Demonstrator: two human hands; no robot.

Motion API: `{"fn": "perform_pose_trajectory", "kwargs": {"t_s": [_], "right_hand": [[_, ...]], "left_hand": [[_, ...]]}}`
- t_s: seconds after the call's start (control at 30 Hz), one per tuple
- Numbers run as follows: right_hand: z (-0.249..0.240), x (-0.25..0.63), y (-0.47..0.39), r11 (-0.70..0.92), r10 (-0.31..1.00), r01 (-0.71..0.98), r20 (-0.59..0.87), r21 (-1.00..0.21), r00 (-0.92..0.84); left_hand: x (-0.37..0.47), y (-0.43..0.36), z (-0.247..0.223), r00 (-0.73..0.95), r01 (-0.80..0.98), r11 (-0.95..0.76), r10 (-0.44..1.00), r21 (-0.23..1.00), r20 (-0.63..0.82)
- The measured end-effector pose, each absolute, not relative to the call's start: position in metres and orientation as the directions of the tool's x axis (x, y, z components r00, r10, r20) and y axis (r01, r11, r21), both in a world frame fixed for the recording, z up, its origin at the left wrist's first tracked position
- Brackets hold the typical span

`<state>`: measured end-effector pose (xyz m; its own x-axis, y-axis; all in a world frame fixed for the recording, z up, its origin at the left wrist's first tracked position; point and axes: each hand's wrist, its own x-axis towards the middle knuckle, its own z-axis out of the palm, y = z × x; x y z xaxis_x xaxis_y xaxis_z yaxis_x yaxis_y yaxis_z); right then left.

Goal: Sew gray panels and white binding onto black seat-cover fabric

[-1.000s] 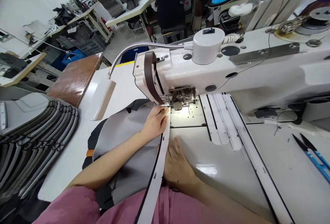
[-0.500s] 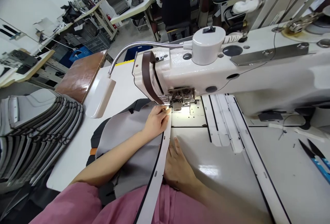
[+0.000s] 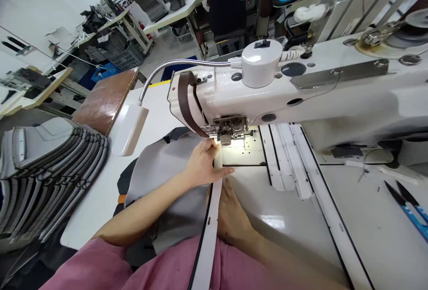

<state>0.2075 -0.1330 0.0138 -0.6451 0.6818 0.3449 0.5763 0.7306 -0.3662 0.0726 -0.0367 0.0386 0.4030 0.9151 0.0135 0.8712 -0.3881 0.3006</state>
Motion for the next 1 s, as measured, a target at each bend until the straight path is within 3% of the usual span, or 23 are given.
{"fn": "perform_pose_trajectory", "kwargs": {"t_s": [0.1, 0.27, 0.37, 0.47, 0.67, 1.0], "right_hand": [[0.020, 0.211, -0.124, 0.719, 0.693, 0.591, 0.314, -0.365, -0.649], [0.013, 0.211, -0.105, 0.708, 0.705, 0.669, 0.281, -0.226, -0.652], [0.005, 0.211, -0.103, 0.696, 0.709, 0.699, 0.316, -0.166, -0.630], [0.002, 0.210, -0.114, 0.696, 0.697, 0.696, 0.401, -0.180, -0.594], [-0.004, 0.208, -0.133, 0.714, 0.629, 0.688, 0.552, -0.132, -0.547], [0.007, 0.204, -0.097, 0.694, 0.679, 0.717, 0.397, -0.072, -0.617]], "left_hand": [[0.077, -0.033, 0.051, 0.373, 0.891, -0.314, 0.918, 0.327, -0.135], [0.079, -0.026, 0.061, 0.367, 0.893, -0.273, 0.902, 0.359, -0.227], [0.076, -0.028, 0.068, 0.387, 0.877, -0.268, 0.886, 0.398, -0.256], [0.072, -0.036, 0.074, 0.424, 0.842, -0.260, 0.860, 0.473, -0.283], [0.068, -0.046, 0.073, 0.403, 0.810, -0.197, 0.872, 0.553, -0.280], [0.067, -0.026, 0.065, 0.419, 0.730, -0.187, 0.882, 0.658, -0.215]]}}
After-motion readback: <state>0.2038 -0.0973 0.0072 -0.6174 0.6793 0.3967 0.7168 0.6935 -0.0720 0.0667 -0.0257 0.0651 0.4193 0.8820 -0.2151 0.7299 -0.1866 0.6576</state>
